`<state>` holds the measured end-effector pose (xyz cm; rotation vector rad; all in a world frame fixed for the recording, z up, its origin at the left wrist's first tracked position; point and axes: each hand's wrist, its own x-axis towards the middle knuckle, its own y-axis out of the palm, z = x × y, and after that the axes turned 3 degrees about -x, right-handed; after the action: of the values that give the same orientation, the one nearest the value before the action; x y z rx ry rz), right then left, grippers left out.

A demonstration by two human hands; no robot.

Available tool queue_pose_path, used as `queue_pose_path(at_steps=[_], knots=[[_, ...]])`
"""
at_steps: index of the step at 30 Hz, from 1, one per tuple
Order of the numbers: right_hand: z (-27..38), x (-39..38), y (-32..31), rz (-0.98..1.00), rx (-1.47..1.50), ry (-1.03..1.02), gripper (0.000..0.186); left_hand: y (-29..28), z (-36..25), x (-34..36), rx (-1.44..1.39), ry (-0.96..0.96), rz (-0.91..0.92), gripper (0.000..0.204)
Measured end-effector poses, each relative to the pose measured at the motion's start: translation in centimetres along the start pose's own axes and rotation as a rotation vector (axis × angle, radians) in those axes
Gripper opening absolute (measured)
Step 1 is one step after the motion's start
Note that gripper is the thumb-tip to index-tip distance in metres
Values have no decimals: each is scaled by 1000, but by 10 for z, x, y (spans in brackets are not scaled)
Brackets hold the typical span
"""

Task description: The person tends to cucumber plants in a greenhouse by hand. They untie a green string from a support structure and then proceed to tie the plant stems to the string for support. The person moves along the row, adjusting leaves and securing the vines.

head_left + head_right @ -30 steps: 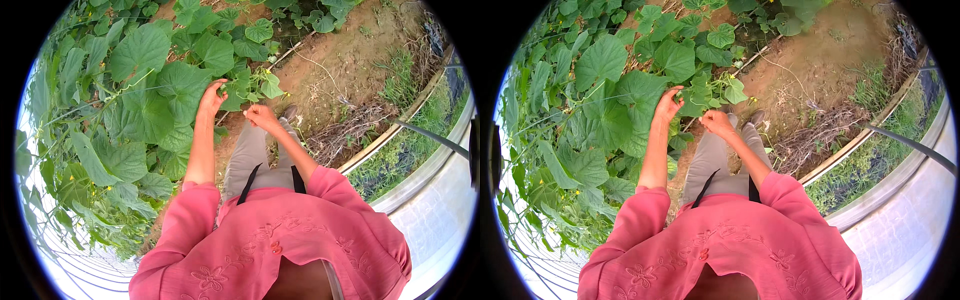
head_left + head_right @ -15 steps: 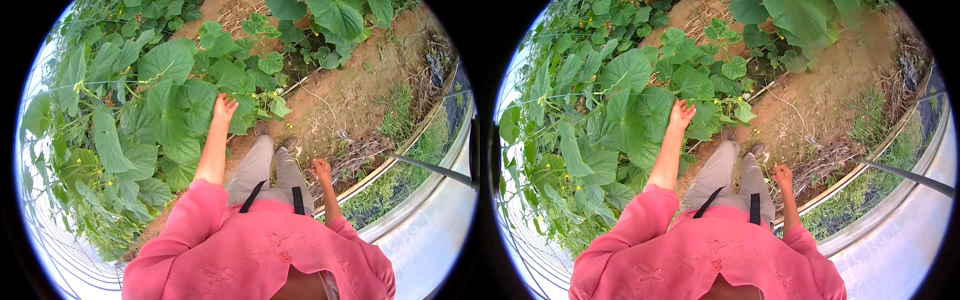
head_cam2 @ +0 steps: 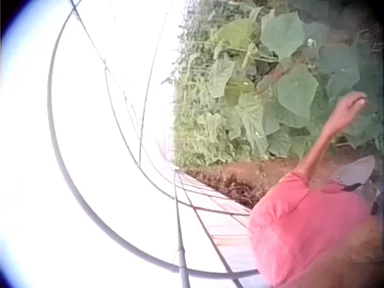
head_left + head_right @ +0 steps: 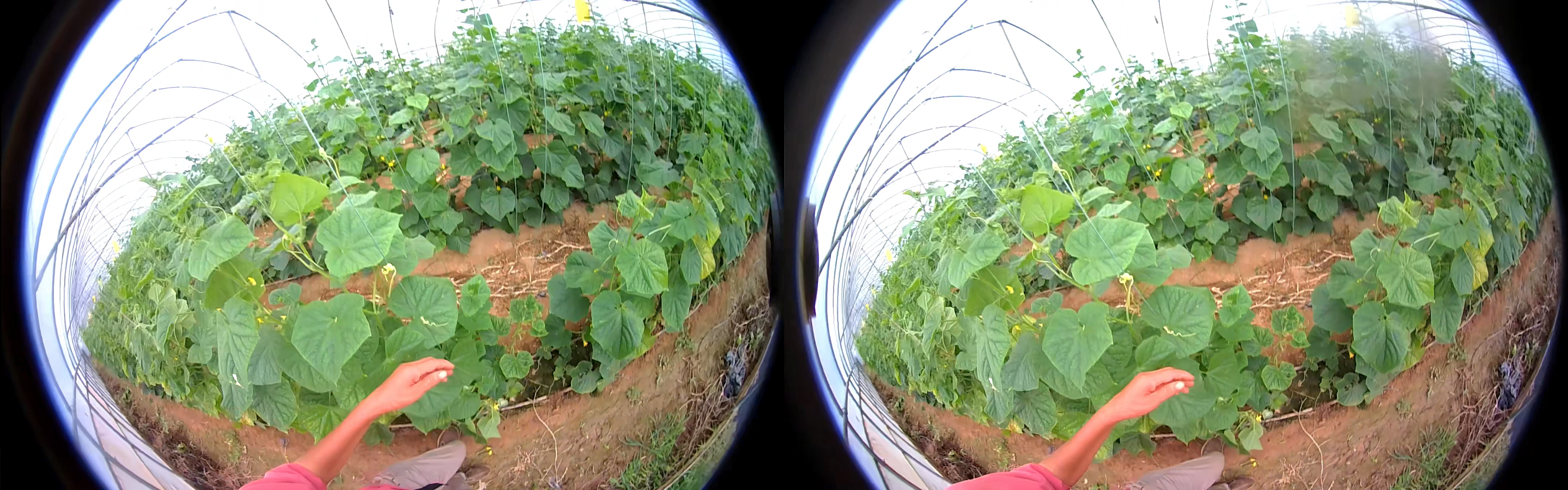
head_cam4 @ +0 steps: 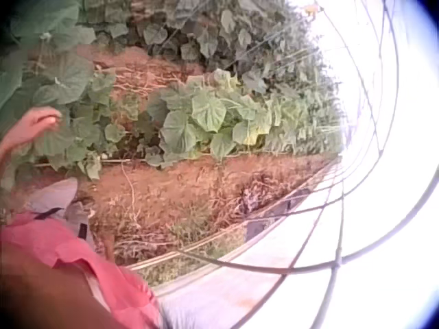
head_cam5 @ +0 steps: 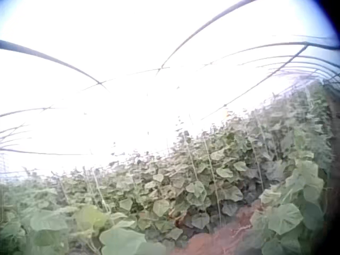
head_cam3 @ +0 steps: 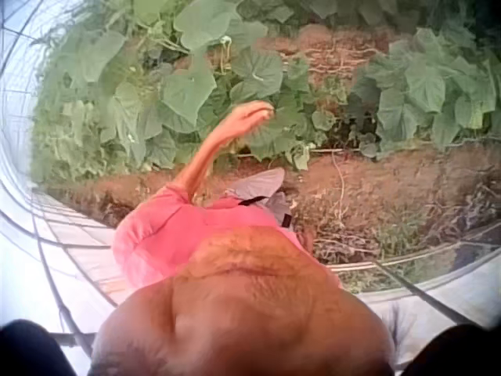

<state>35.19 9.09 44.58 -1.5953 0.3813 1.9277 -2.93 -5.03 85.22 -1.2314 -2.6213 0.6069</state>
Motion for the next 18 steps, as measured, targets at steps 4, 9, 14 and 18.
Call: queue_pose_path(at_steps=[4,9,14,18], knots=[[100,-12,-3,-28,-156,-133,34,-119,-154,41,696,695,-661,24],[171,-20,10,-12,-273,-273,34,-266,-319,76,1151,1177,-1278,32],[200,-22,28,-2,-343,-341,35,-397,-403,109,1672,1030,-1540,40],[189,-16,34,-6,-348,-331,35,-432,-427,127,1887,714,-1581,42]])
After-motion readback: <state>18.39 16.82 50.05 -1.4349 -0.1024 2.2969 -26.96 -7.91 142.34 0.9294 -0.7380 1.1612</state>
